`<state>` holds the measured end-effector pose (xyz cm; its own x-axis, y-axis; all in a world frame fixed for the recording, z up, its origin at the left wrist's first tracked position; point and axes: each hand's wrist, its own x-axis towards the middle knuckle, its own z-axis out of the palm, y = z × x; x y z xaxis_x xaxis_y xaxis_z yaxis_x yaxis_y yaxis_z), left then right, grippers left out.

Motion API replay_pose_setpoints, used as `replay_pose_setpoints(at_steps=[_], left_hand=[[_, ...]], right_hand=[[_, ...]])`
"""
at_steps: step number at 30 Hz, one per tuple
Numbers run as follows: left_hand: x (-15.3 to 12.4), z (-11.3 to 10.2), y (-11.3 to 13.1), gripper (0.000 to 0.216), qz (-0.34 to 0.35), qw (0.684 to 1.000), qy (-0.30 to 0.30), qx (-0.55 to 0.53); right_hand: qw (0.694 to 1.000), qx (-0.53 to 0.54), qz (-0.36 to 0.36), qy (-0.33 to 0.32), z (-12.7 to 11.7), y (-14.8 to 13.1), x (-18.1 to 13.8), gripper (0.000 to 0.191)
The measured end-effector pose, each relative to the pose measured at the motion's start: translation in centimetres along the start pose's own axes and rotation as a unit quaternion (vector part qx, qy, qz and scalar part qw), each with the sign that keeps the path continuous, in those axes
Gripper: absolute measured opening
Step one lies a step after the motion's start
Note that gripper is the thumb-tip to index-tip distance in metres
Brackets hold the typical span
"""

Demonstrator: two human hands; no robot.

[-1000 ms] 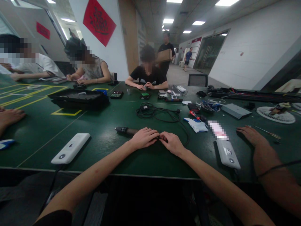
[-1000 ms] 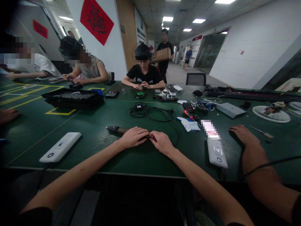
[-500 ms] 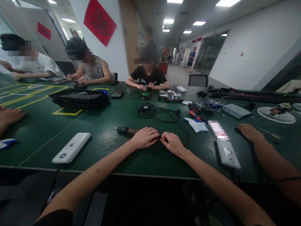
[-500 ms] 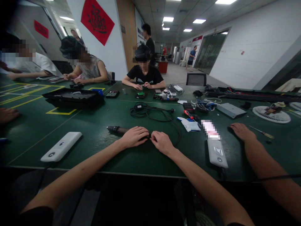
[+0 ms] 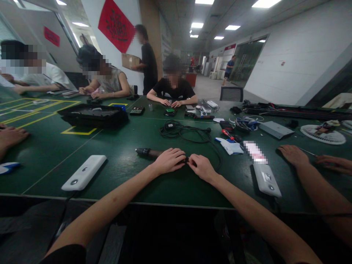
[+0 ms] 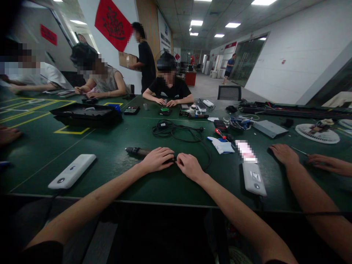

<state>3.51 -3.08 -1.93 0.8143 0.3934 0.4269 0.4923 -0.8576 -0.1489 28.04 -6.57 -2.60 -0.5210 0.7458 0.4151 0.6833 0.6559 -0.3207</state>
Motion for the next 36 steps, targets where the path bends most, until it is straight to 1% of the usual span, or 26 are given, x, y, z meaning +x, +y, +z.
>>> replay_pose_setpoints(at_steps=[3, 7, 11, 14, 19, 23, 26, 30, 36], left_hand=[[0.00, 0.03, 0.04, 0.023, 0.012, 1.000, -0.002, -0.003], [0.03, 0.38, 0.06, 0.021, -0.010, 1.000, 0.007, 0.006], [0.04, 0.66, -0.02, 0.020, -0.014, 1.000, 0.008, 0.010], [0.02, 0.51, -0.05, 0.020, -0.015, 1.000, 0.004, 0.011], [-0.05, 0.12, -0.01, 0.026, 0.001, 1.000, -0.001, -0.001], [-0.08, 0.29, -0.06, 0.022, 0.001, 1.000, 0.001, 0.001], [-0.06, 0.33, -0.09, 0.023, -0.007, 1.000, 0.001, 0.000], [-0.07, 0.11, -0.03, 0.023, 0.006, 1.000, -0.007, -0.004], [-0.08, 0.40, 0.03, 0.021, -0.015, 1.000, -0.008, 0.003]], right_hand=[[1.000, -0.003, -0.006, 0.002, 0.06, 0.07, -0.02, 0.014], [1.000, -0.004, -0.009, 0.005, -0.01, 0.00, -0.08, 0.014], [1.000, -0.004, -0.009, 0.004, -0.08, -0.09, -0.12, 0.014], [1.000, -0.006, -0.006, 0.003, -0.06, -0.09, -0.11, 0.014], [1.000, -0.008, -0.010, 0.003, -0.05, -0.06, -0.06, 0.015], [1.000, -0.010, -0.013, 0.004, -0.10, -0.08, -0.07, 0.014], [1.000, -0.011, -0.010, 0.002, -0.13, -0.10, -0.07, 0.013], [1.000, -0.010, -0.009, 0.001, -0.16, -0.15, -0.04, 0.015], [1.000, -0.006, -0.006, -0.002, -0.28, -0.26, -0.09, 0.015]])
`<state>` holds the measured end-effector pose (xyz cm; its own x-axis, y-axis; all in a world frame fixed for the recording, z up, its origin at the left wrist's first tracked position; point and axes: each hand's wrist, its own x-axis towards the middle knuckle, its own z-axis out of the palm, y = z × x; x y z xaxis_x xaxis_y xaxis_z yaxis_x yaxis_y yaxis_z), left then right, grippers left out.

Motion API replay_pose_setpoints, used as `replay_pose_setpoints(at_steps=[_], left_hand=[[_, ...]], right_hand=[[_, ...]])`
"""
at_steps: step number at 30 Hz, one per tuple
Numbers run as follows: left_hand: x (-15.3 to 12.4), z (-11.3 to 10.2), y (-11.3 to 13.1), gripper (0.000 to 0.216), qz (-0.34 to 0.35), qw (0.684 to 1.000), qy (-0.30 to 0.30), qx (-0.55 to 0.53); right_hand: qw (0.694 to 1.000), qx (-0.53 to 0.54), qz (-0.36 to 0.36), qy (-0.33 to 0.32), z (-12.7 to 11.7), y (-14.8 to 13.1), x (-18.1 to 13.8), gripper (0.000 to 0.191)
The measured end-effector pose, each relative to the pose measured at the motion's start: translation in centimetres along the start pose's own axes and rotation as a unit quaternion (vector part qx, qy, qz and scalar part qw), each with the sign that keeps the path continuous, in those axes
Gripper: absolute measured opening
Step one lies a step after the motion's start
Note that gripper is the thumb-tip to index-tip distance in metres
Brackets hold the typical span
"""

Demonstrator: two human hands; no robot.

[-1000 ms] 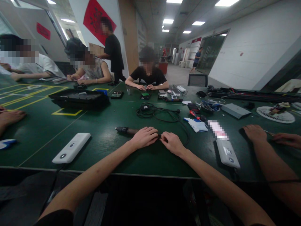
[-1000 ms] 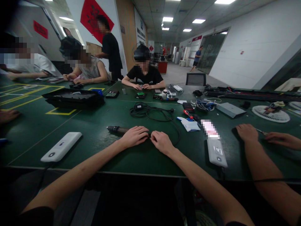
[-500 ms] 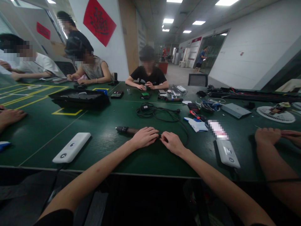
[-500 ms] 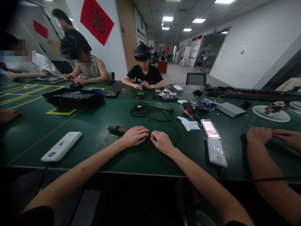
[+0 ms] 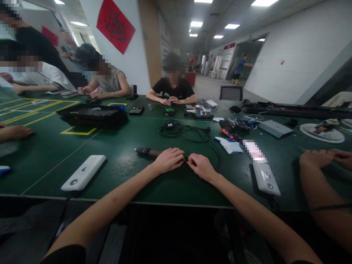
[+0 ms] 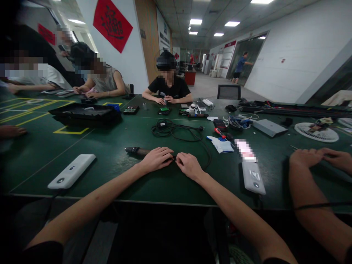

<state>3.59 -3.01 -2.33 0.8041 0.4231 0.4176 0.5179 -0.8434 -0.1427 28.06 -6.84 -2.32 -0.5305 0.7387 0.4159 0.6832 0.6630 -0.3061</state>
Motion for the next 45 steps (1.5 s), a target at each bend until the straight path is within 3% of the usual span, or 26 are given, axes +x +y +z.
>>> replay_pose_setpoints(at_steps=[9, 16, 45], left_hand=[[-0.05, -0.19, -0.13, 0.024, 0.022, 1.000, 0.004, -0.004], [-0.04, 0.18, -0.12, 0.024, -0.002, 1.000, 0.022, -0.001], [-0.21, 0.05, -0.14, 0.027, 0.011, 1.000, 0.012, -0.008]], right_hand=[[1.000, -0.005, -0.003, 0.005, 0.06, 0.05, 0.01, 0.015], [1.000, -0.004, -0.003, 0.004, 0.18, 0.16, -0.05, 0.015], [1.000, -0.009, -0.008, 0.004, 0.07, 0.07, -0.03, 0.014]])
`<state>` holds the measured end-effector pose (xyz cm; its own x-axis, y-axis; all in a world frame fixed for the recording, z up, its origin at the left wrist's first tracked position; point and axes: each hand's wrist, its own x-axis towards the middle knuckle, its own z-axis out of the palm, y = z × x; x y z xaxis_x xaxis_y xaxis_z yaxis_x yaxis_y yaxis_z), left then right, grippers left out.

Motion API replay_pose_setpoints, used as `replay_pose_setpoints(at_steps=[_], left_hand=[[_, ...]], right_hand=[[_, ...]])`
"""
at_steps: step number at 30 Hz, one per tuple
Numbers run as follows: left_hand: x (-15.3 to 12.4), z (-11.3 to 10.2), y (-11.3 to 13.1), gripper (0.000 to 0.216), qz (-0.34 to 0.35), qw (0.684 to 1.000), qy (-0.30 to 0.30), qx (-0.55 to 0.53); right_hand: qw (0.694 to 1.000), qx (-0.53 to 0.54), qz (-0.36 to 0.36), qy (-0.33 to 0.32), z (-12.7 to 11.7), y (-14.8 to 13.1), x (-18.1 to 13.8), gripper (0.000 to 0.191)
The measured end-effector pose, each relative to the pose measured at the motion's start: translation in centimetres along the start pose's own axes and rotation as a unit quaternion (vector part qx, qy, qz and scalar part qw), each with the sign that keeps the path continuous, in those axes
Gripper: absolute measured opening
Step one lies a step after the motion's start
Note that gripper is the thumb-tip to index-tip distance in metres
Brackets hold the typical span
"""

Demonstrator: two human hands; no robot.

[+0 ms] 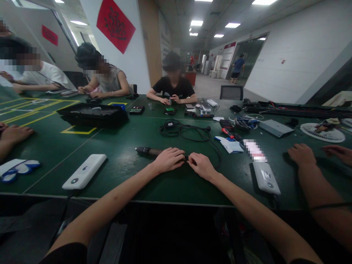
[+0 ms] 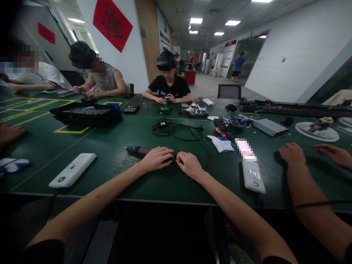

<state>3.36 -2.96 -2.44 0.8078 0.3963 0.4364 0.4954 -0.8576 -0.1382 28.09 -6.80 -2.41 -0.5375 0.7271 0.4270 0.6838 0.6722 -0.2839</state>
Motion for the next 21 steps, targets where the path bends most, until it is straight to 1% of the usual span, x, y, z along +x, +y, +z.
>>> replay_pose_setpoints(at_steps=[3, 8, 12, 16, 21], left_hand=[[0.05, 0.01, 0.00, 0.026, 0.006, 1.000, -0.002, 0.000], [0.06, 0.02, -0.02, 0.025, -0.005, 1.000, 0.004, 0.004], [0.05, 0.06, -0.04, 0.025, 0.006, 1.000, 0.002, -0.003], [0.05, 0.25, -0.08, 0.025, -0.010, 1.000, 0.009, 0.005], [0.07, 0.19, -0.07, 0.026, -0.003, 1.000, -0.003, 0.007]], right_hand=[[1.000, 0.000, 0.001, -0.003, -0.01, -0.02, 0.00, 0.014], [1.000, 0.003, 0.003, 0.000, 0.07, 0.05, 0.01, 0.015], [1.000, 0.005, 0.001, 0.003, 0.13, 0.11, 0.04, 0.015], [1.000, 0.007, 0.000, 0.002, 0.04, 0.06, 0.05, 0.015], [1.000, 0.000, -0.001, -0.003, -0.02, -0.04, 0.04, 0.015]])
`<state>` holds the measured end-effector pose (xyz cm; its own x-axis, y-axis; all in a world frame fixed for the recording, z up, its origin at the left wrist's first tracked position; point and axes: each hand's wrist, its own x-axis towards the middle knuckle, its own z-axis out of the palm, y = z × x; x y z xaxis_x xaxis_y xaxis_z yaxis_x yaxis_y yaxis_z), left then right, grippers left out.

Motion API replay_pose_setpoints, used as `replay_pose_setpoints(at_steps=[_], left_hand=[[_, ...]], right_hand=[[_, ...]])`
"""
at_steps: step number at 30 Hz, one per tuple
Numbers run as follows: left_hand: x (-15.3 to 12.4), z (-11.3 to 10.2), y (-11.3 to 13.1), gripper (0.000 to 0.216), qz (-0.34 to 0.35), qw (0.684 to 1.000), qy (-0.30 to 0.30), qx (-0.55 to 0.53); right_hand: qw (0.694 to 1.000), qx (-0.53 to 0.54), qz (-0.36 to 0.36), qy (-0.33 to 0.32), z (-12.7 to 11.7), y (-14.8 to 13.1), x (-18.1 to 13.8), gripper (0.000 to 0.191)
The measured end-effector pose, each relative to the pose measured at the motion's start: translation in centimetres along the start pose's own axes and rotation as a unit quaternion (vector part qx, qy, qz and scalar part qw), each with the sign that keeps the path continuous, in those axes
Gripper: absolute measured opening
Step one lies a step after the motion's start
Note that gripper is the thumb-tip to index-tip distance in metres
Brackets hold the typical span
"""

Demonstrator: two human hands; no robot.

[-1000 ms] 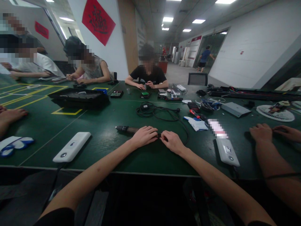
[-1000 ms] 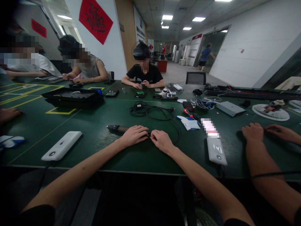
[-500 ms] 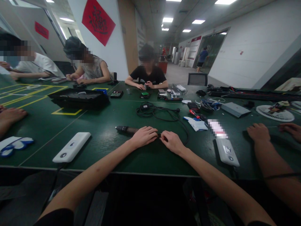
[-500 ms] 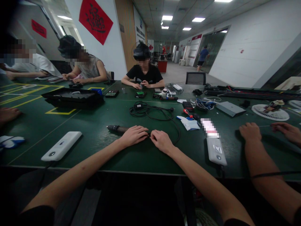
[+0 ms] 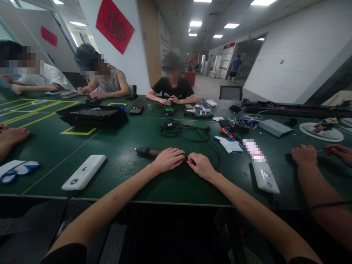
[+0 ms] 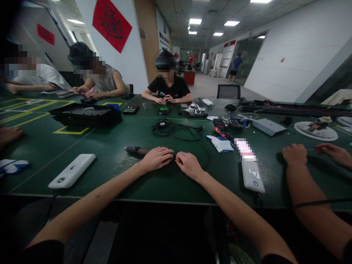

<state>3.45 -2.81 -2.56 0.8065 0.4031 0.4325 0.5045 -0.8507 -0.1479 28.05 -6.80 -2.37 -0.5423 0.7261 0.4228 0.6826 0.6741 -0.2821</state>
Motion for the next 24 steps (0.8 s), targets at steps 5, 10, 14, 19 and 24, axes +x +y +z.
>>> replay_pose_setpoints(at_steps=[5, 10, 14, 19, 24], left_hand=[[0.04, -0.05, 0.01, 0.027, -0.003, 1.000, 0.003, -0.007], [0.04, -0.11, 0.06, 0.024, -0.006, 1.000, 0.000, -0.004], [0.03, -0.21, 0.11, 0.025, 0.003, 1.000, 0.000, -0.007], [0.04, -0.26, 0.12, 0.025, -0.004, 1.000, 0.004, 0.003], [0.06, -0.21, 0.14, 0.023, 0.002, 1.000, 0.001, 0.009]], right_hand=[[1.000, -0.004, -0.004, 0.004, -0.03, -0.04, 0.07, 0.015], [1.000, -0.004, -0.007, -0.009, -0.20, -0.08, 0.20, 0.014], [1.000, -0.013, -0.007, -0.006, -0.11, -0.04, 0.28, 0.014], [1.000, -0.015, -0.007, -0.001, 0.08, 0.09, 0.28, 0.015], [1.000, -0.007, -0.009, 0.002, 0.00, 0.06, 0.22, 0.014]])
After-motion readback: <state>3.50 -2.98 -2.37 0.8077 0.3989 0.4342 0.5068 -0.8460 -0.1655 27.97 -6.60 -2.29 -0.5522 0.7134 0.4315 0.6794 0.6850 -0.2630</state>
